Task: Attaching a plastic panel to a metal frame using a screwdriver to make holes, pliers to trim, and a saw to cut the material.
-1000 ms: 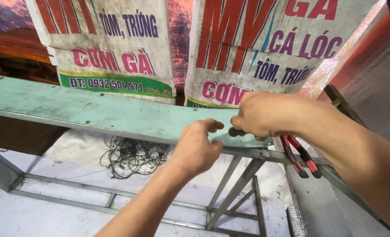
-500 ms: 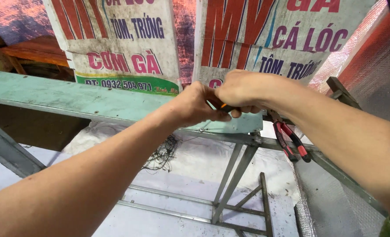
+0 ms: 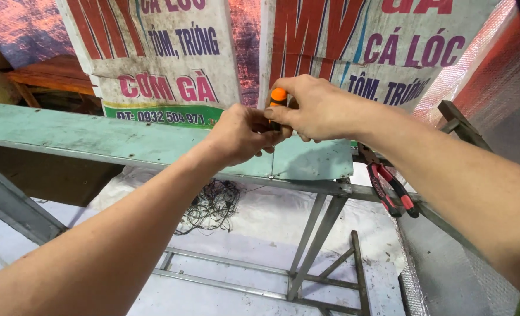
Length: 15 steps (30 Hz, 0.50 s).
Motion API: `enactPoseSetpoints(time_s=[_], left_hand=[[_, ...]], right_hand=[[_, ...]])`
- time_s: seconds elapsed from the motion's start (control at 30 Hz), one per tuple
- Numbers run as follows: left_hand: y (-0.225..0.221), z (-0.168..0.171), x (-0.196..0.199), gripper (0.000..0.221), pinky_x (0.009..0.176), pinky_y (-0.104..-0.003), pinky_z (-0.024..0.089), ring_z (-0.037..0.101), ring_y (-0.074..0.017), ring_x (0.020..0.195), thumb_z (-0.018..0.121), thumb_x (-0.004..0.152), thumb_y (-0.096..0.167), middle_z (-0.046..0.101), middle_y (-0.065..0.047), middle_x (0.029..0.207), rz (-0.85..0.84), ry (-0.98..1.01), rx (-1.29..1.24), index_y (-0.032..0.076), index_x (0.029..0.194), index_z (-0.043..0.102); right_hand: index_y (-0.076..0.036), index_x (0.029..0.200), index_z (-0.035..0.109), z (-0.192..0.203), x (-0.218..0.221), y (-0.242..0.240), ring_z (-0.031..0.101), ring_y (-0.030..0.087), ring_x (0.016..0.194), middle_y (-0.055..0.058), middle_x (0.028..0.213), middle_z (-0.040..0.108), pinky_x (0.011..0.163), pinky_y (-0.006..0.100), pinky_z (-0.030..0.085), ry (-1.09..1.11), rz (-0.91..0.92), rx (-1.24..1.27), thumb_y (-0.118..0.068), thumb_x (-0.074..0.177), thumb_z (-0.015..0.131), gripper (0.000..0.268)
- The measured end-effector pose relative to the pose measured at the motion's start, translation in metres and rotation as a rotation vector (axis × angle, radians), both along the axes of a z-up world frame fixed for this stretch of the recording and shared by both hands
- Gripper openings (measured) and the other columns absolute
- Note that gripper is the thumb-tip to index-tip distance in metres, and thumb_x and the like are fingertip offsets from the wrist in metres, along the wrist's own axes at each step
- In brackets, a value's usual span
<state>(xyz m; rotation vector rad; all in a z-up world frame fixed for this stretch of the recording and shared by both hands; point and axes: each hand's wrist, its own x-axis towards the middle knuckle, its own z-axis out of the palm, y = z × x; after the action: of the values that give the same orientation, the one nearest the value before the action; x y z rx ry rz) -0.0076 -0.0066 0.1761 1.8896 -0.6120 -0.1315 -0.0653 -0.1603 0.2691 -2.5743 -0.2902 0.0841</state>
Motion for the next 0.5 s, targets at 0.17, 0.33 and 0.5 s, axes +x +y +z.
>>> enactPoseSetpoints(time_s=[0.17,0.33,0.5], left_hand=[[-0.005,-0.003,0.009,0.035,0.06,-0.027,0.065,0.076,-0.0178,0.069,0.075,0.087,0.015,0.079,-0.015,0.091,0.025,-0.002,0.057,-0.003,0.117,0.073],[-0.011,-0.001,0.01,0.034,0.062,-0.028,0.064,0.074,-0.0185,0.067,0.077,0.088,0.016,0.078,-0.015,0.088,0.04,0.042,0.055,-0.002,0.117,0.074],[-0.018,-0.007,0.013,0.033,0.057,-0.025,0.063,0.073,-0.0164,0.063,0.081,0.085,0.022,0.078,-0.013,0.083,0.076,-0.023,0.015,0.0,0.109,0.078]], right_hand=[[-0.001,0.122,0.068,-0.003,0.006,-0.001,0.061,0.016,0.049,0.012,0.068,0.071,0.048,0.028,0.055,-0.036,0.002,-0.026,-0.018,0.101,0.057,0.028],[0.001,0.119,0.067,-0.005,0.01,-0.004,0.062,0.014,0.049,0.01,0.066,0.072,0.054,0.028,0.055,-0.049,-0.015,-0.008,-0.017,0.103,0.056,0.027],[0.004,0.122,0.064,-0.015,0.017,-0.01,0.064,0.015,0.046,0.012,0.064,0.071,0.041,0.025,0.053,-0.061,-0.069,0.089,-0.017,0.102,0.056,0.03]])
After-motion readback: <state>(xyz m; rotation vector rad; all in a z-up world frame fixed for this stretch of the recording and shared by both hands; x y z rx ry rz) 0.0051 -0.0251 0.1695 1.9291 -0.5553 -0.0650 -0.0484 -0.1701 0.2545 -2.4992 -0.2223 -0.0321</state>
